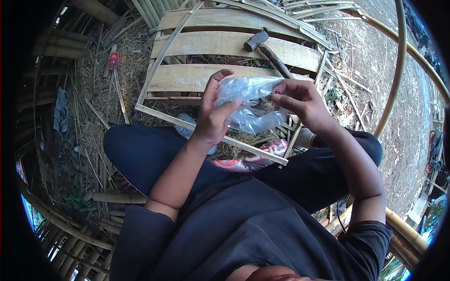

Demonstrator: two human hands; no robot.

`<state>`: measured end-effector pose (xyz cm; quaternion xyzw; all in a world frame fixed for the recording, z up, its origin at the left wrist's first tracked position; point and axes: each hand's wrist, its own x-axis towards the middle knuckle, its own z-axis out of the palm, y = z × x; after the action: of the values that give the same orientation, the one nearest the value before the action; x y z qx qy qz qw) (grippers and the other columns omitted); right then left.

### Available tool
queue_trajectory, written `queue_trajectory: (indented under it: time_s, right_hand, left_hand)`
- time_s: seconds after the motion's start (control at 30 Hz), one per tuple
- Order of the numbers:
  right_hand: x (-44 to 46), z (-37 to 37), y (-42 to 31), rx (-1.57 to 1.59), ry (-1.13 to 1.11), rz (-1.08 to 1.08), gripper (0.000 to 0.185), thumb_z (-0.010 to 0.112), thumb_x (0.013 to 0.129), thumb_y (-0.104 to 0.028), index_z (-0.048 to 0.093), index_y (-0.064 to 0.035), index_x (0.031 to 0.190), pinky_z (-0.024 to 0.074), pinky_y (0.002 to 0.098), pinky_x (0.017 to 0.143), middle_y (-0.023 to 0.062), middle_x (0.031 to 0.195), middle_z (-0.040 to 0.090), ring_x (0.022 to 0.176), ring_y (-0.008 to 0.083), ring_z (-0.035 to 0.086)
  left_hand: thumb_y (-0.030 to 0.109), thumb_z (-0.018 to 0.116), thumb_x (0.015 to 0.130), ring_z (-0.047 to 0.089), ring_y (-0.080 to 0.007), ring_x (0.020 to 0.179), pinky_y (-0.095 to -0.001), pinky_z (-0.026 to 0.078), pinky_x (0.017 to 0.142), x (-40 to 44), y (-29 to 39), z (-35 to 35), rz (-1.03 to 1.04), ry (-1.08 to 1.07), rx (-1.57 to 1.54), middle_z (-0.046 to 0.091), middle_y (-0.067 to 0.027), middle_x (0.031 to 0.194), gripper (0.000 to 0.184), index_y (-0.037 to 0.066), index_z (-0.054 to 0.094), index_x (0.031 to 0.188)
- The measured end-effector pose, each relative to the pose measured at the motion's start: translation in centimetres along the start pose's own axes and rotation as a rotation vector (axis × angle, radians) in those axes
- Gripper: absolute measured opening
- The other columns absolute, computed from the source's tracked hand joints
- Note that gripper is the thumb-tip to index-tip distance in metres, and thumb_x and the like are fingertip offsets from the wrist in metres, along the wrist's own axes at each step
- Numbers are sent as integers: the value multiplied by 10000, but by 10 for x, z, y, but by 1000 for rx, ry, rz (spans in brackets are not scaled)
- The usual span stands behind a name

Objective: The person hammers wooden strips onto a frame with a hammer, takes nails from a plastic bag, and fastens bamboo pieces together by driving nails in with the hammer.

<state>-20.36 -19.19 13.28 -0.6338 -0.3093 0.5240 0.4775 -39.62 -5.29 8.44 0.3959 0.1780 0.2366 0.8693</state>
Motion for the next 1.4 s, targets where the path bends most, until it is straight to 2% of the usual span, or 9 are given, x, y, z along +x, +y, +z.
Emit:
queue_trajectory:
  time_s: [0.27, 0.37, 0.47, 0.57, 0.67, 1.07, 1.17, 1.27, 1.4]
  right_hand:
    - [1, 6, 0, -174, 137, -125, 156, 715, 975, -138, 684, 10, 1013, 492, 238, 743, 4, 873, 685, 811, 52, 612]
    - [-1, 7, 2, -192, 160, -117, 174, 716, 973, -140, 683, 21, 1029, 491, 246, 751, 10, 889, 684, 834, 55, 606]
    - [-2, 10, -1, -319, 153, -243, 192, 717, 970, -144, 682, 29, 1047, 489, 251, 760, 23, 913, 684, 859, 65, 599]
    - [-2, 7, 2, -389, 117, -199, 211, 721, 967, -154, 681, 34, 1054, 486, 257, 769, 36, 931, 686, 881, 73, 593]
    - [-2, 10, -2, -405, 134, -133, 208, 717, 971, -154, 677, 33, 1050, 480, 256, 784, 40, 938, 688, 892, 73, 586]
    - [-1, 8, 3, -477, 160, -236, 201, 711, 972, -147, 669, 34, 1051, 493, 282, 856, 84, 979, 711, 941, 114, 633]
    - [0, 8, 3, -513, 159, -268, 199, 722, 960, -144, 678, 31, 1045, 494, 285, 846, 92, 973, 716, 924, 120, 640]
    - [-1, 9, -2, -541, 150, -229, 202, 729, 951, -149, 688, 28, 1037, 496, 290, 830, 101, 955, 721, 904, 123, 644]
    - [-1, 11, -4, -549, 150, -190, 212, 729, 950, -165, 693, 28, 1031, 496, 293, 808, 100, 925, 722, 879, 118, 639]
  left_hand:
    - [-39, 572, 837, 641, -145, 982, -289, 508, 907, 5, -7, -13, -165, 24, 135, 669, -102, 1118, 478, -9, 560, 1314]
    - [2, 649, 854, 651, -132, 984, -293, 507, 919, 4, -3, -4, -169, 27, 66, 691, -94, 1083, 357, -13, 621, 1209]
    - [35, 726, 859, 664, -117, 975, -280, 517, 888, 3, -6, 0, -111, 27, 192, 703, -69, 1056, 328, -3, 625, 1168]
    - [37, 766, 857, 673, -102, 939, -261, 527, 846, 2, -5, 4, -127, 87, 311, 712, -43, 1019, 289, 11, 635, 1115]
    - [-12, 731, 864, 673, -96, 888, -248, 532, 807, 5, -16, -6, -77, 139, 316, 713, -35, 995, 256, 18, 642, 1102]
    - [12, 726, 873, 659, -85, 910, -264, 520, 835, 4, -12, -3, -129, 117, 136, 711, -36, 1005, 242, 21, 647, 1102]
    - [21, 726, 877, 650, -75, 898, -258, 514, 829, 3, -11, -2, -111, 127, 119, 710, -27, 985, 216, 26, 650, 1079]
    - [-8, 705, 893, 659, -117, 1005, -287, 517, 886, 4, -15, -13, -87, 53, 226, 688, -51, 1088, 334, 34, 611, 1210]
    - [10, 717, 885, 641, -95, 952, -268, 495, 863, 5, -16, -15, -89, 70, 214, 689, -36, 1055, 275, 38, 627, 1143]
